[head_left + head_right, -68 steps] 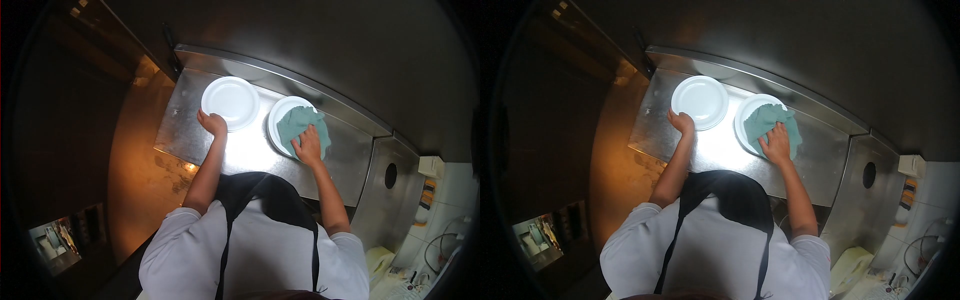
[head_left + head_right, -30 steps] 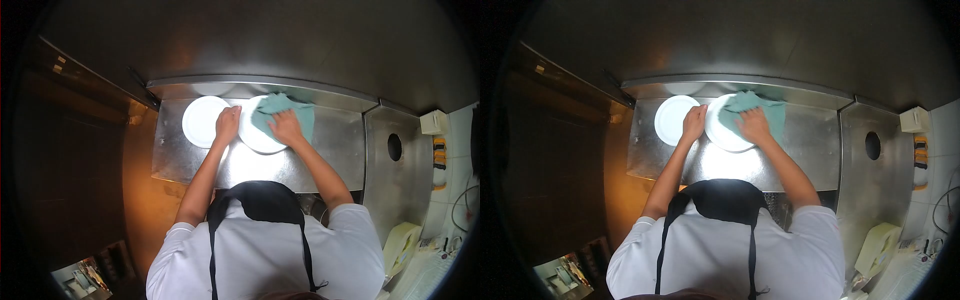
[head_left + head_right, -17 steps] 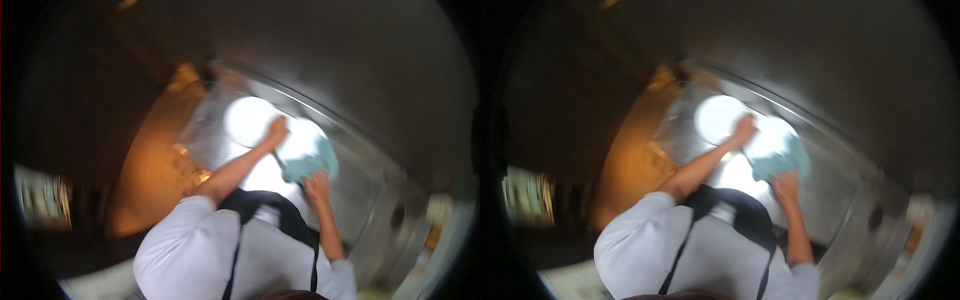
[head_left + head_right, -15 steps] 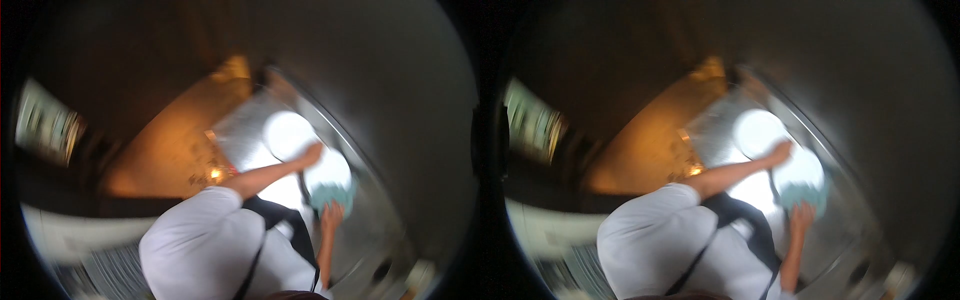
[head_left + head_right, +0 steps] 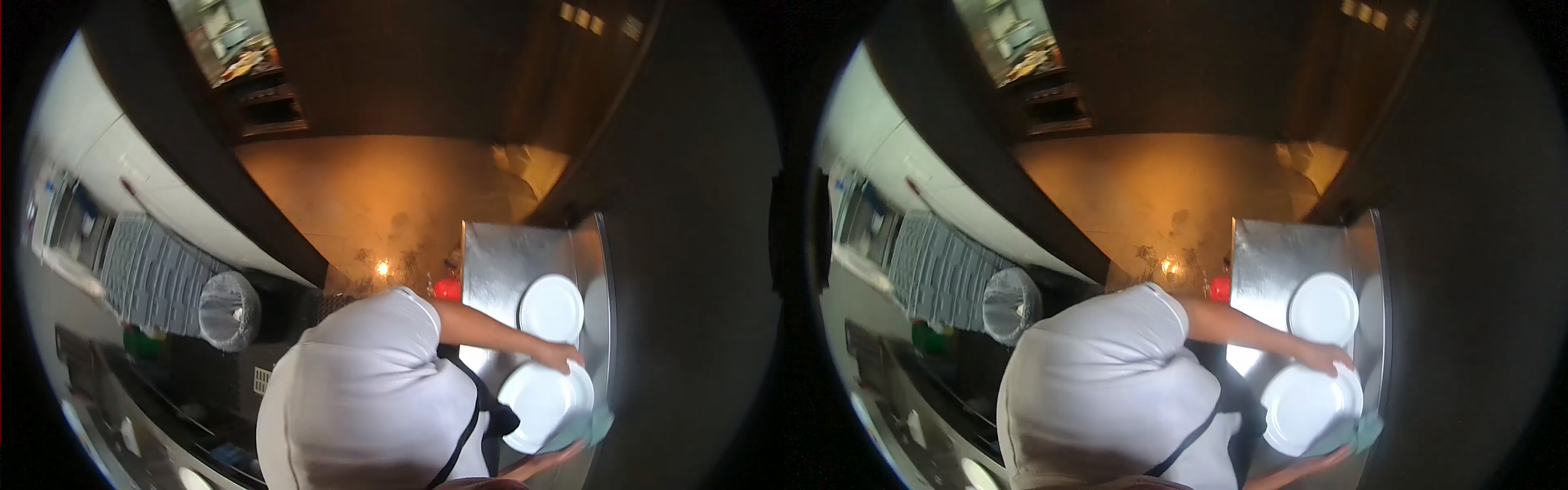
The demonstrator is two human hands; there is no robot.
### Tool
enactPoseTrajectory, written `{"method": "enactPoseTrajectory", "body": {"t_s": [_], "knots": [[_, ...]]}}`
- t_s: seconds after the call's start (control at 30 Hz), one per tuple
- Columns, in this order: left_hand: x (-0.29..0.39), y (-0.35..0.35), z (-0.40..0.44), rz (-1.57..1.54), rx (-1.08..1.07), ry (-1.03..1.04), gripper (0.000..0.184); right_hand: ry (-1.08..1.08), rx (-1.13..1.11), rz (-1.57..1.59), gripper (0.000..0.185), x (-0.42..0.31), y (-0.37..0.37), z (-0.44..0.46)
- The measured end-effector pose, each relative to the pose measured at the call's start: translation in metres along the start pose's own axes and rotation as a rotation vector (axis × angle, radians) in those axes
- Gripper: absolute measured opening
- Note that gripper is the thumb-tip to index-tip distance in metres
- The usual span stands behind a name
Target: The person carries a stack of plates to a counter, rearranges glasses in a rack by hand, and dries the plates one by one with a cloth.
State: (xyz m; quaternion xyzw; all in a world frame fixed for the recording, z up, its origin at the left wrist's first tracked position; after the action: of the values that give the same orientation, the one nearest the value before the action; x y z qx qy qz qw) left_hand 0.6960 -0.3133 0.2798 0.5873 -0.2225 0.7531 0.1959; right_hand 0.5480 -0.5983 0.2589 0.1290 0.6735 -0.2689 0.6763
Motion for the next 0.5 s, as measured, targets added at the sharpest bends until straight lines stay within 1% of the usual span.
{"method": "enactPoseTrajectory", "body": {"t_s": [0.03,0.07,0.1,0.13,0.17,0.2,0.23,0.27,0.3,0.33,0.4,0.43,0.47,0.5], "knots": [[0.015,-0.003,-0.009,-0.043,-0.054,0.043,0.054,0.089,-0.051,0.294,0.063,-0.008,0.002,0.004],[0.016,-0.003,-0.012,-0.038,-0.079,0.022,0.05,0.2,-0.076,0.506,0.059,-0.054,0.025,-0.012],[0.027,-0.004,-0.018,-0.106,-0.105,-0.078,0.052,0.085,-0.147,0.404,0.056,-0.062,0.027,-0.012],[0.035,-0.006,-0.022,-0.062,-0.055,0.015,0.06,-0.035,-0.205,0.309,0.053,-0.07,0.028,-0.011],[0.049,-0.008,-0.027,0.052,-0.051,0.014,0.071,-0.093,-0.237,0.246,0.053,-0.083,0.032,-0.015],[0.044,-0.004,-0.029,-0.02,-0.03,0.009,0.079,-0.058,-0.266,0.282,0.053,-0.091,0.044,-0.024],[0.057,-0.002,-0.037,0.021,0.036,0.055,0.086,0.02,-0.299,0.369,0.053,-0.094,0.053,-0.032],[0.087,-0.001,-0.041,-0.011,0.058,-0.067,0.092,0.1,-0.332,0.466,0.053,-0.094,0.063,-0.037],[0.09,0.004,-0.043,-0.242,0.057,-0.12,0.097,0.183,-0.36,0.559,0.053,-0.092,0.073,-0.043],[0.098,0.003,-0.048,-0.005,0.178,-0.071,0.103,0.258,-0.381,0.631,0.053,-0.088,0.079,-0.049],[0.102,0.002,-0.058,-0.005,0.333,-0.122,0.12,0.384,-0.417,0.727,0.053,-0.083,0.092,-0.061],[0.092,0.002,-0.06,-0.004,0.365,-0.057,0.128,0.446,-0.43,0.76,0.053,-0.075,0.097,-0.066],[0.098,0.001,-0.063,0.071,0.44,0.013,0.115,0.499,-0.439,0.782,0.053,-0.073,0.099,-0.075],[0.101,-0.001,-0.066,0.077,0.435,0.058,0.1,0.548,-0.45,0.791,0.053,-0.07,0.102,-0.084]]}}
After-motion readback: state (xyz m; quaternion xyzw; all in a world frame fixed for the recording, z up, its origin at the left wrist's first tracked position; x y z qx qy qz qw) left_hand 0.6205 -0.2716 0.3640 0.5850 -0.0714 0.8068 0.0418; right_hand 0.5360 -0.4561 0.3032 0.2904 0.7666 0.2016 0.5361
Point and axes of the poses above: each hand's wrist, its own z-axis towards the middle knuckle, its own y-axis out of the palm, x = y × z, the point moved 5 cm from there along z, towards the middle knuckle, and after that the axes turned 4 degrees about -z, right-handed, at the moved point
